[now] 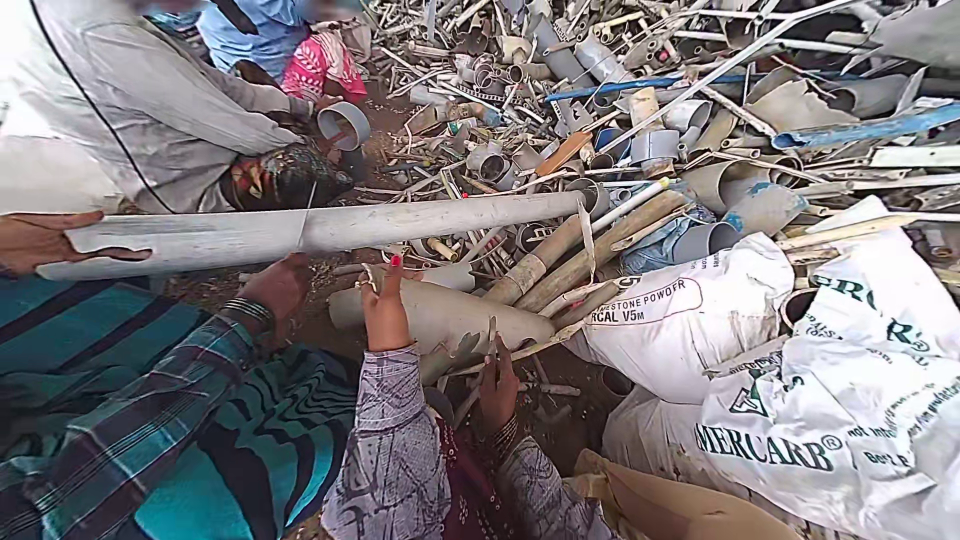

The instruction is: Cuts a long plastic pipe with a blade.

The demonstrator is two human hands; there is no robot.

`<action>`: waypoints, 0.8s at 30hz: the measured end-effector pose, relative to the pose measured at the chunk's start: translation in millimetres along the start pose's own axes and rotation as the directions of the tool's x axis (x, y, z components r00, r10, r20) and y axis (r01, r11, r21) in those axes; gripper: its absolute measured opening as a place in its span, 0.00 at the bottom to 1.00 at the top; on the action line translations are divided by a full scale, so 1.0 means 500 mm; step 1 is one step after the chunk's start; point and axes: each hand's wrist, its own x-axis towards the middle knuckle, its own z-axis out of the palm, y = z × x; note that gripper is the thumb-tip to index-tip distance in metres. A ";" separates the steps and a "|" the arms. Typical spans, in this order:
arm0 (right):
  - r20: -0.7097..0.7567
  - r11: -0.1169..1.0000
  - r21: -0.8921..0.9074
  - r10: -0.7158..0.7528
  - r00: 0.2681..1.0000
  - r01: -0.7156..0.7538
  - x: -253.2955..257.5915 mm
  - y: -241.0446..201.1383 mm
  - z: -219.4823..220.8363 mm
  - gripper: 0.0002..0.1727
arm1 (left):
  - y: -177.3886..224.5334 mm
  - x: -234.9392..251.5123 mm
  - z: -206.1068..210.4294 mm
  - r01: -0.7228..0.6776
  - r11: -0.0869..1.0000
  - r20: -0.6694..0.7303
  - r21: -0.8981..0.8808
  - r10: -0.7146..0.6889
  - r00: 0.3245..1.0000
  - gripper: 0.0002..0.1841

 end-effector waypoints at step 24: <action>0.056 0.988 -0.149 0.049 0.997 -0.040 0.008 -0.005 -0.008 0.27 | -0.002 0.006 -0.011 0.001 1.000 -0.012 -0.008 -0.001 1.000 0.17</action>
